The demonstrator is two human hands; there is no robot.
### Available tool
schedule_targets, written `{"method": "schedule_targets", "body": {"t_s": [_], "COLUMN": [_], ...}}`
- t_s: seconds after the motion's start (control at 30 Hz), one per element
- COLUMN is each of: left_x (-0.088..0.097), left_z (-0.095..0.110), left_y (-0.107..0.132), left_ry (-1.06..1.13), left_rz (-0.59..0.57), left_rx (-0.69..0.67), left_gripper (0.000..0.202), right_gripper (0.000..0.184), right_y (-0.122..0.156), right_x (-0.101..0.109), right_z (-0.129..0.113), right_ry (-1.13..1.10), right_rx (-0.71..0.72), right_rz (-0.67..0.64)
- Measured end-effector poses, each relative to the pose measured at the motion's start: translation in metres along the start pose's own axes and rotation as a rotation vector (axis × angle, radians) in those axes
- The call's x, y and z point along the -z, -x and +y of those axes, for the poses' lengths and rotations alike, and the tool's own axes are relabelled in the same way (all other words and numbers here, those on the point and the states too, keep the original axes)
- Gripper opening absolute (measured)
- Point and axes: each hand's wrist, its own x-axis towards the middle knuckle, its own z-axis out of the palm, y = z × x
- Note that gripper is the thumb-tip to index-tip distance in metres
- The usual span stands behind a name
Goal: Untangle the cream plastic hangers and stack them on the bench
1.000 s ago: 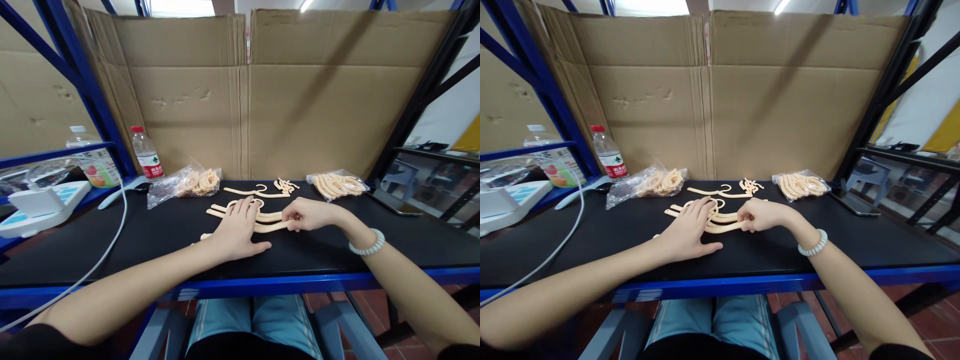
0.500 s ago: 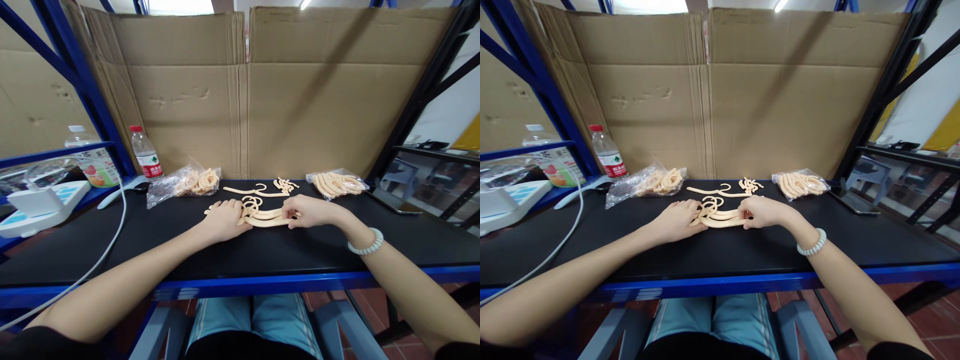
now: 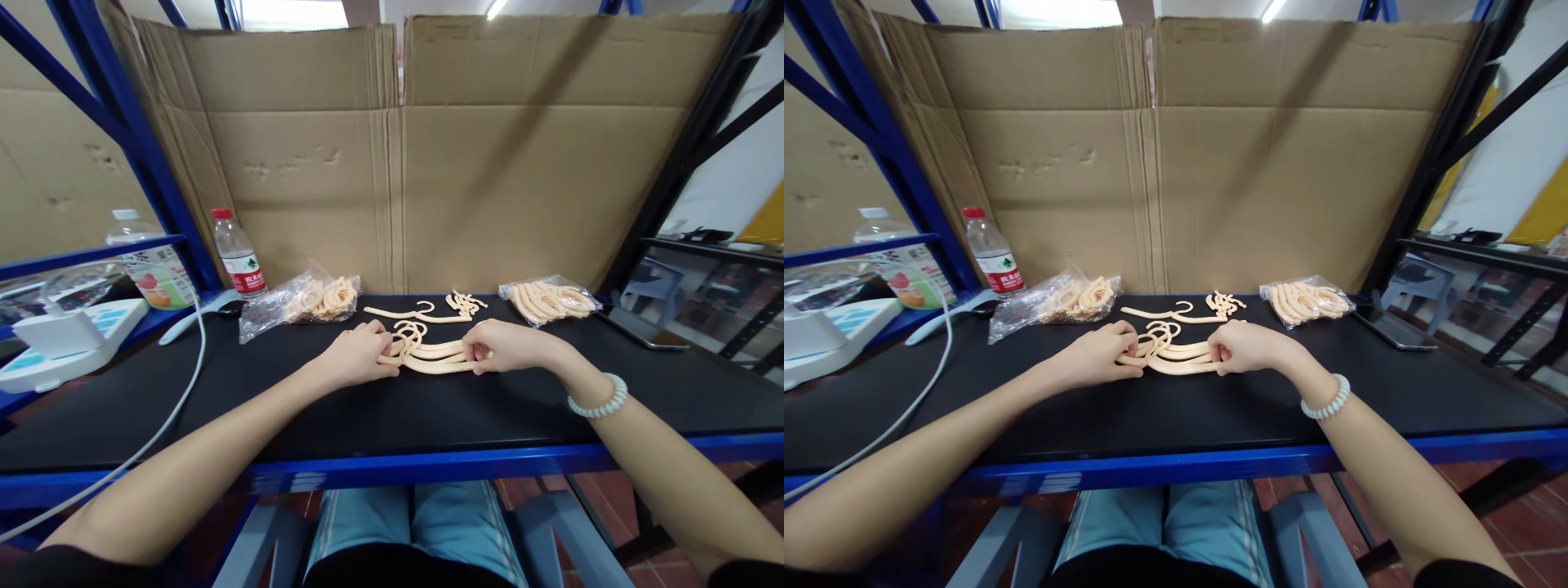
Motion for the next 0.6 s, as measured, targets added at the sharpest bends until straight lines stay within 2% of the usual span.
{"method": "schedule_targets", "body": {"t_s": [0.17,0.37,0.5,0.6], "left_x": [0.003,0.013,0.014,0.011], "left_z": [-0.003,-0.004,-0.006,-0.005], "left_y": [0.002,0.007,0.008,0.009], "left_ry": [0.058,0.071,0.074,0.083], "left_rz": [0.004,-0.036,-0.087,-0.066], "left_rx": [-0.097,-0.17,-0.173,-0.185], "left_gripper": [0.023,0.026,0.027,0.027], "right_gripper": [0.006,0.01,0.017,0.011], "right_y": [0.002,0.003,0.005,0.002], "right_x": [0.002,0.001,0.0,-0.002], "right_z": [-0.001,0.002,0.001,-0.008], "right_ry": [0.015,0.034,0.052,0.045], "right_rx": [-0.025,0.001,0.029,0.094], "right_rz": [-0.007,0.01,0.07,0.205]}}
